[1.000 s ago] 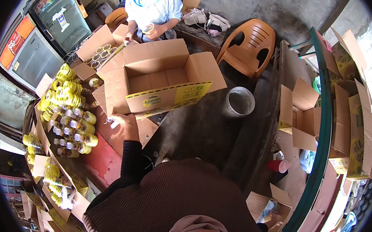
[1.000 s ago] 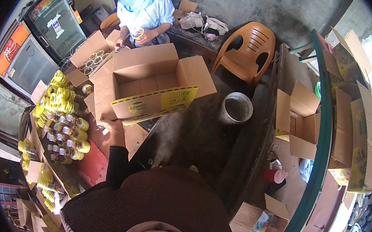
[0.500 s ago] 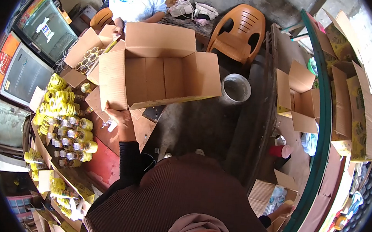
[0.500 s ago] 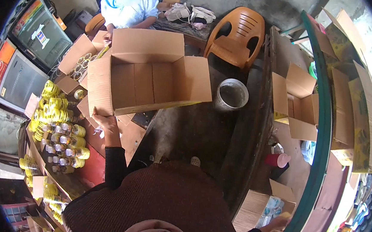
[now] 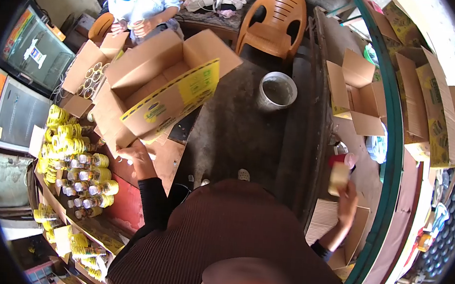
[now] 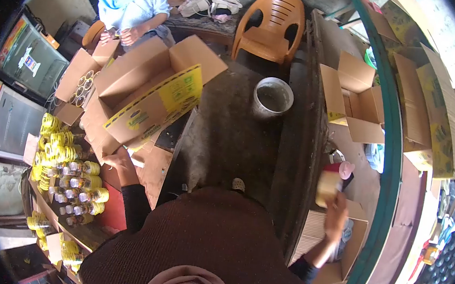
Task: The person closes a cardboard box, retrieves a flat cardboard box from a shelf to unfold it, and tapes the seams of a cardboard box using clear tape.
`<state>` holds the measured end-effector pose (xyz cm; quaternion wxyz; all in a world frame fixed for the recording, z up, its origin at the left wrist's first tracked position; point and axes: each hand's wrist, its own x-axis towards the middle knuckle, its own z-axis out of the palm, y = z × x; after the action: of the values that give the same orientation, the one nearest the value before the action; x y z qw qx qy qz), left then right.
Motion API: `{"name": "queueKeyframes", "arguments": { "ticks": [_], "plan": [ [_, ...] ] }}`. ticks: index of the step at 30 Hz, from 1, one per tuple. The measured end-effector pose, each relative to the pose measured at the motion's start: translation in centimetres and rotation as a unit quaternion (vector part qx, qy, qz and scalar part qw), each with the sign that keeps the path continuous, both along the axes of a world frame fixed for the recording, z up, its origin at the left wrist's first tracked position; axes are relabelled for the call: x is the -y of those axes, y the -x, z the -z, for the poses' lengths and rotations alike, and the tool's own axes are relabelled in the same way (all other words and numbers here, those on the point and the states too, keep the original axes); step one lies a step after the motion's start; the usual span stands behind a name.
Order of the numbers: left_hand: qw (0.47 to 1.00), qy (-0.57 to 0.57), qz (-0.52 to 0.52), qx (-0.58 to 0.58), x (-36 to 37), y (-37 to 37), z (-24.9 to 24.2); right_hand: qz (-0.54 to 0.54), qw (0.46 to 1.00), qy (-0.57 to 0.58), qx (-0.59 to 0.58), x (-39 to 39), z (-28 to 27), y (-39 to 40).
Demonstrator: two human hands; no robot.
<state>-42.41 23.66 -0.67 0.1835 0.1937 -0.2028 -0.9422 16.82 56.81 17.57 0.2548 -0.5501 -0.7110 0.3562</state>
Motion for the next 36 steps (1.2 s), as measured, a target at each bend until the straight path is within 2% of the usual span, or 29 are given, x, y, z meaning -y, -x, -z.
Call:
{"name": "queueKeyframes", "arguments": {
  "ticks": [1, 4, 6, 7, 9, 13, 16, 21, 23, 25, 26, 27, 28, 29, 30, 31, 32, 33, 36],
  "plan": [
    [1.0, 0.02, 0.0, 0.003, -1.3, -2.0, -2.5, -0.083, 0.994, -0.001, -0.066, 0.9, -0.9, 3.3],
    [0.996, 0.07, 0.046, -0.037, 0.3, -3.0, 0.0, -0.223, 0.967, 0.066, -0.101, 1.3, -0.2, 10.5],
    [0.978, 0.116, 0.166, -0.058, 1.7, -3.9, 0.4, -0.314, 0.931, 0.12, -0.145, 2.3, 0.0, 15.6],
    [0.979, 0.082, 0.186, -0.019, 1.8, -4.4, -0.3, -0.34, 0.922, 0.134, -0.129, 2.9, -0.1, 17.8],
    [0.966, 0.114, 0.227, 0.049, 2.3, -5.3, -0.9, -0.422, 0.883, 0.124, -0.161, 3.8, 0.9, 21.5],
    [0.945, 0.131, 0.299, 0.037, 3.7, -7.0, -1.4, -0.507, 0.821, 0.178, -0.193, 5.8, 2.4, 27.3],
    [0.941, 0.162, 0.292, 0.055, 3.6, -8.2, -3.2, -0.574, 0.769, 0.19, -0.207, 7.4, 2.7, 30.4],
    [0.937, 0.18, 0.298, 0.017, 3.2, -8.4, -3.9, -0.597, 0.753, 0.21, -0.182, 8.3, 3.4, 33.1],
    [0.948, 0.172, 0.264, 0.052, 2.0, -8.8, -5.8, -0.604, 0.746, 0.218, -0.175, 7.2, 3.5, 33.1],
    [0.958, 0.135, 0.254, 0.012, 0.7, -8.5, -6.2, -0.595, 0.753, 0.221, -0.174, 5.8, 3.4, 32.6],
    [0.951, 0.113, 0.286, -0.033, 0.8, -7.5, -5.1, -0.593, 0.75, 0.241, -0.166, 4.8, 3.1, 32.2],
    [0.955, 0.099, 0.278, -0.029, -0.6, -7.9, -7.8, -0.588, 0.75, 0.258, -0.159, 3.6, 2.7, 31.7],
    [0.948, 0.101, 0.293, -0.066, -1.1, -7.5, -7.9, -0.57, 0.765, 0.251, -0.165, 2.4, 2.6, 31.2],
    [0.939, 0.101, 0.31, -0.105, -1.6, -7.1, -8.0, -0.597, 0.768, 0.193, -0.133, 1.0, 2.6, 30.7],
    [0.942, 0.11, 0.305, -0.091, -3.3, -7.4, -9.9, -0.618, 0.768, 0.135, -0.097, -0.4, 2.7, 29.9],
    [0.944, 0.119, 0.299, -0.077, -5.0, -7.9, -12.1, -0.596, 0.786, 0.129, -0.1, -1.4, 2.8, 28.8],
    [0.931, 0.126, 0.323, -0.117, -6.2, -7.9, -12.8, -0.572, 0.797, 0.159, -0.111, -2.3, 2.9, 27.8],
    [0.933, 0.12, 0.328, -0.091, -8.0, -8.2, -14.1, -0.549, 0.805, 0.186, -0.124, -3.0, 3.0, 26.8],
    [0.91, 0.099, 0.377, -0.142, -12.5, -8.2, -16.4, -0.468, 0.852, 0.206, -0.111, -4.7, 2.8, 23.6]
  ]
}}
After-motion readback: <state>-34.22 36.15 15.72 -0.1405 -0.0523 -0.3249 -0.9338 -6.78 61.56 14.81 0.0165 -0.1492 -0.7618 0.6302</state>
